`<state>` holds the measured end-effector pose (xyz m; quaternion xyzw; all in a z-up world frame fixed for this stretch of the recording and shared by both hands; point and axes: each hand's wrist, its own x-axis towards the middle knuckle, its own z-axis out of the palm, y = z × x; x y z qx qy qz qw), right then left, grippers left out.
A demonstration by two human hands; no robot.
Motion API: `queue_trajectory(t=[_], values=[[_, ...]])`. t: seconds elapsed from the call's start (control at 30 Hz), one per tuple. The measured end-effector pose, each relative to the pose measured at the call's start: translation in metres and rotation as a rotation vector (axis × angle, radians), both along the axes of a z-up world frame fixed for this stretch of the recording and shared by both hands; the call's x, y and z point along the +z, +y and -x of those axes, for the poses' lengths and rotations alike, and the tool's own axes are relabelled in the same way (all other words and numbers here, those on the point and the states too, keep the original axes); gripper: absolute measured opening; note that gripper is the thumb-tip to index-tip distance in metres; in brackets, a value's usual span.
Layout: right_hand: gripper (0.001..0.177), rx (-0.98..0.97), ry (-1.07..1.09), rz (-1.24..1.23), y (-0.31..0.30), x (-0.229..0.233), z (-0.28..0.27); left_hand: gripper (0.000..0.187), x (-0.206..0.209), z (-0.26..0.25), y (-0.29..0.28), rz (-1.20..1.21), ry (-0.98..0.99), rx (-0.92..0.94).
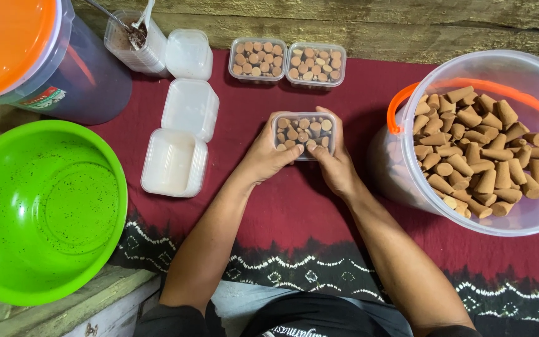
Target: Packing incense cones from a large bucket into smaller plastic containers and closing the lids.
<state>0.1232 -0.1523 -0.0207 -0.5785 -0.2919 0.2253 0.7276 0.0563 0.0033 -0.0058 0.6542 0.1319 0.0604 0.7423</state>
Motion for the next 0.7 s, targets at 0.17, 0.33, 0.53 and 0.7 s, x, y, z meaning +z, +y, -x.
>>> queue_trajectory(t=[0.17,0.33,0.53,0.7], values=[[0.074,-0.028,-0.037,0.092,-0.003,0.010,0.003,0.066,-0.003,-0.002,-0.003,0.010,-0.020,0.015],[0.073,-0.046,-0.058,0.176,-0.002,0.018,0.005,0.067,-0.004,-0.002,-0.003,0.022,-0.025,0.022],[0.073,-0.061,-0.061,0.219,-0.002,0.017,0.002,0.066,-0.005,-0.001,0.004,0.021,-0.030,0.009],[0.074,-0.055,0.144,0.001,0.002,-0.002,0.001,0.057,-0.007,0.002,0.011,-0.040,0.018,-0.060]])
